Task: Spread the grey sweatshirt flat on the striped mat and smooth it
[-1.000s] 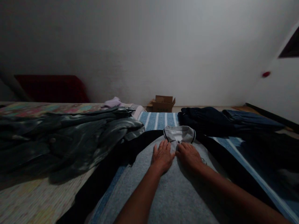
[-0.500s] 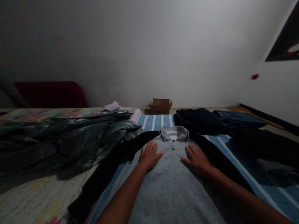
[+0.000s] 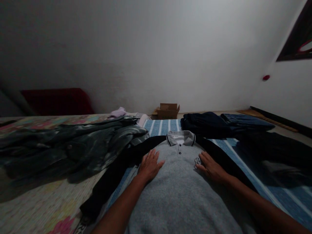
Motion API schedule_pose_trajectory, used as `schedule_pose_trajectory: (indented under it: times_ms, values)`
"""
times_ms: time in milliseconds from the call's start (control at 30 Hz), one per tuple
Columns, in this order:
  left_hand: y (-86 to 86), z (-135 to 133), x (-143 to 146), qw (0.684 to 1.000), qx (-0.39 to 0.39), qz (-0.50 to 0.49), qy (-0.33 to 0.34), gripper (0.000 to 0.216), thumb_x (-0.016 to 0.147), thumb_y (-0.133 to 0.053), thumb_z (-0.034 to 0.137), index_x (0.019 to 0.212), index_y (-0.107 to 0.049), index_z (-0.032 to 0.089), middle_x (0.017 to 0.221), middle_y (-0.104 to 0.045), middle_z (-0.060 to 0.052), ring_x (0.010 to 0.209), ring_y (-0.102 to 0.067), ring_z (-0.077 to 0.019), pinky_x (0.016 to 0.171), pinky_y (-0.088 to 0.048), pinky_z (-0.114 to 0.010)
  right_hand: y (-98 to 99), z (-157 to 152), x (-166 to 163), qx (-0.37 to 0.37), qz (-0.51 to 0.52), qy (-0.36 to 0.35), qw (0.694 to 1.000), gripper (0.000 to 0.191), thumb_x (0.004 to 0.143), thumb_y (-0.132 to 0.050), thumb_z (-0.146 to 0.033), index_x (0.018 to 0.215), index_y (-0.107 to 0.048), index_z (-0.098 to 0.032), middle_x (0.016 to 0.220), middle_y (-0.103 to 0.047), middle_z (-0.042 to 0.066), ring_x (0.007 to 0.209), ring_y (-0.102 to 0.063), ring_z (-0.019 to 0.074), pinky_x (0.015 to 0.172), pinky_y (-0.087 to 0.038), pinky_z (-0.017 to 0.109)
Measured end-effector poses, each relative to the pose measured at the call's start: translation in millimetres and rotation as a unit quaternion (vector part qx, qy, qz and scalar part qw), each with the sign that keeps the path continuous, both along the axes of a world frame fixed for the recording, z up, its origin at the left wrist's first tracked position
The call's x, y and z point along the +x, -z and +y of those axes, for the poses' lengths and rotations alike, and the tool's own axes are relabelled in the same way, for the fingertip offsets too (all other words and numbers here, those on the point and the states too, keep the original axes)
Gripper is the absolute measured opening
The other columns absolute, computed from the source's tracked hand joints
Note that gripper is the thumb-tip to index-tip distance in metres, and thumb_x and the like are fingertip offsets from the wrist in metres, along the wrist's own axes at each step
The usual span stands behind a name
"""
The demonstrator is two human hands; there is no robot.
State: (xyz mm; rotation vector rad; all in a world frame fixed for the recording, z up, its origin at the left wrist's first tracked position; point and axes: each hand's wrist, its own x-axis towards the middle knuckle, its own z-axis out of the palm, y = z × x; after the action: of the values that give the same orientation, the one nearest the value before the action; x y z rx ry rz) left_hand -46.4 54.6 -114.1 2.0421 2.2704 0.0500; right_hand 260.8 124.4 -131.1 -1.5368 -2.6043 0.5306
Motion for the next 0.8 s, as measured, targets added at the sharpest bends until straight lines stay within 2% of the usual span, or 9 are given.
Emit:
schedule_pose_trajectory:
  times_ms: [100, 200, 633, 800]
  values:
    - [-2.1, -7.4, -2.8, 1.0, 0.003, 0.004, 0.005, 0.065, 0.091, -0.024, 0.054, 0.142, -0.031, 0.015, 0.152, -0.021, -0.009, 0.14, -0.012, -0.0233, 0.111, -0.016, -0.044, 2.6, -6.0, 3.0, -0.003, 0.0, -0.007, 1.0, 0.085, 0.087, -0.028, -0.066, 0.144, -0.023, -0.003, 0.152, -0.011, 0.017, 0.139, -0.005, 0.0278, 0.113, -0.009, 0.04]
    - [-4.3, -13.7, -4.1, 1.0, 0.002, 0.007, 0.005, 0.063, 0.091, -0.024, 0.053, 0.141, -0.033, 0.015, 0.151, -0.024, -0.009, 0.14, -0.014, -0.0233, 0.111, -0.016, -0.043, 2.2, -11.3, 5.4, -0.006, -0.002, -0.007, 1.0, 0.086, 0.087, -0.026, -0.066, 0.144, -0.022, -0.003, 0.152, -0.011, 0.017, 0.139, -0.005, 0.0275, 0.113, -0.008, 0.04]
    - [-15.9, -41.5, -2.7, 0.999, -0.017, 0.009, -0.033, 0.062, 0.091, -0.025, 0.05, 0.141, -0.034, 0.014, 0.151, -0.022, -0.011, 0.14, -0.015, -0.0234, 0.111, -0.017, -0.041, -12.9, -33.0, 13.8, -0.02, -0.018, -0.003, 1.0, 0.079, 0.088, -0.03, -0.061, 0.145, -0.021, -0.005, 0.152, -0.01, 0.016, 0.139, -0.009, 0.0249, 0.113, -0.013, 0.037]
    - [-20.1, -39.1, 9.0, 0.998, -0.005, 0.021, -0.053, 0.055, 0.09, -0.032, 0.04, 0.134, -0.043, 0.008, 0.147, -0.031, -0.017, 0.137, -0.024, -0.0271, 0.11, -0.02, -0.046, -18.0, -36.1, 10.6, -0.016, -0.025, 0.001, 1.0, 0.078, 0.089, -0.03, -0.059, 0.144, -0.024, -0.004, 0.151, -0.012, 0.018, 0.139, -0.011, 0.0269, 0.112, -0.014, 0.039]
